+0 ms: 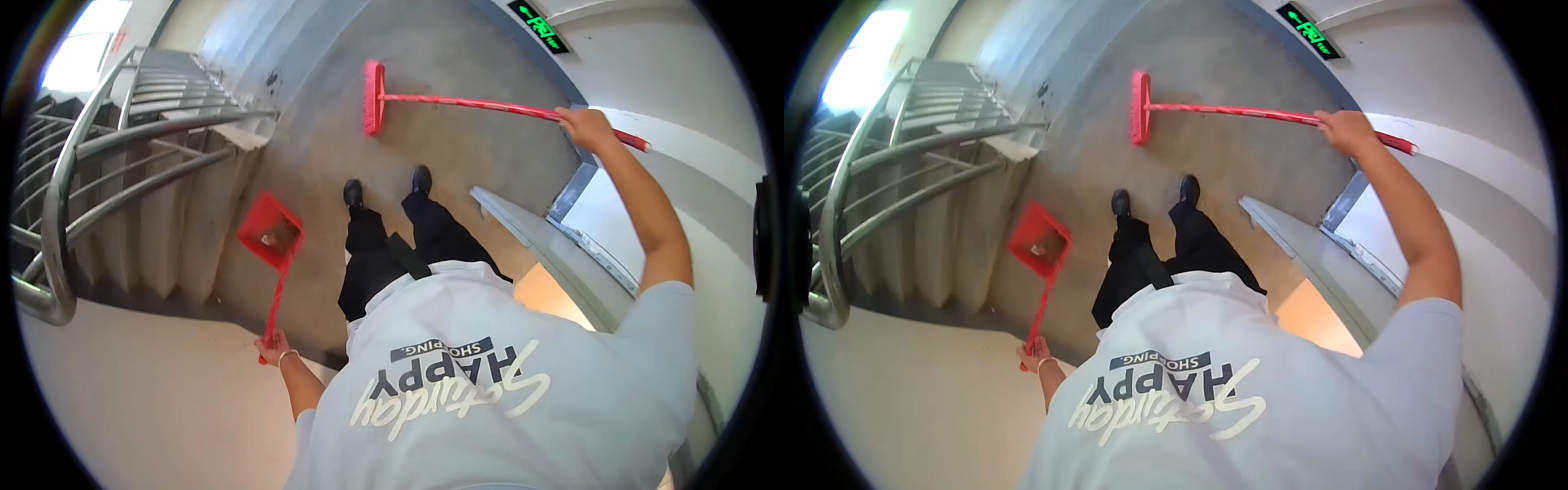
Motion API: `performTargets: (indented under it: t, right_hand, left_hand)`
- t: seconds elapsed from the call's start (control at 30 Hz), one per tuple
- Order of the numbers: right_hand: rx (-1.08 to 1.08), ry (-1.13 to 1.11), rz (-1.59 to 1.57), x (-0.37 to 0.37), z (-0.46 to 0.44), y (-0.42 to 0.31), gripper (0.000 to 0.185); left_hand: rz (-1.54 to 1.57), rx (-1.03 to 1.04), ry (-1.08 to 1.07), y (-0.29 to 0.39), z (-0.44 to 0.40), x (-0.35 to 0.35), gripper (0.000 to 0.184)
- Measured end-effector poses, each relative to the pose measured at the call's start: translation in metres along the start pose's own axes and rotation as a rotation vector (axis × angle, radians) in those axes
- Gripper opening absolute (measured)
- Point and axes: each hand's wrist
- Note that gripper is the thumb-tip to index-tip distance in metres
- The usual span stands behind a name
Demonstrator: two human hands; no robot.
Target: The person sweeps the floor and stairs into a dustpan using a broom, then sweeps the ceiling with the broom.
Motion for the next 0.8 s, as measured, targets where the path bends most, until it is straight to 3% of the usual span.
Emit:
performTargets:
  t: [0.1,0.17,0.23,0.33,0.47,0.63,0.67,0.8]
  right_hand:
    - [-0.072,0.005,-0.023,0.026,0.001,0.010,0.033]
    - [-0.261,0.178,-0.092,0.061,-0.008,-0.007,0.030]
    - [-0.410,0.138,-0.106,0.056,-0.011,-0.056,0.029]
    - [-0.460,0.023,-0.128,0.061,-0.037,-0.154,0.029]
    - [-0.489,-0.113,-0.068,0.084,-0.074,-0.188,0.025]
    - [-0.235,-0.149,-0.070,0.059,-0.091,-0.027,0.031]
    - [-0.202,-0.041,-0.011,0.055,-0.089,0.008,0.030]
    - [-0.118,0.034,0.147,-0.020,-0.058,0.086,0.027]
  left_hand:
    - [0.079,0.038,0.047,-0.009,0.031,-0.006,0.035]
    - [0.119,0.073,0.016,-0.011,0.047,-0.008,0.037]
    - [0.113,0.086,0.014,-0.006,0.069,-0.001,0.038]
    - [0.091,0.084,-0.016,0.005,0.073,0.007,0.039]
    - [0.052,0.051,-0.073,0.004,0.085,0.022,0.037]
    - [0.002,0.022,-0.141,-0.015,0.084,0.043,0.034]
    - [-0.022,0.022,-0.174,-0.019,0.084,0.048,0.033]
    - [-0.042,0.022,-0.270,-0.037,0.093,0.079,0.029]
Point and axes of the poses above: each hand's wrist, its own z-axis away from the middle knuckle, its own x-axis out of the palm, y = z × x, and after that the axes turned 15 degrees about z, right-handed
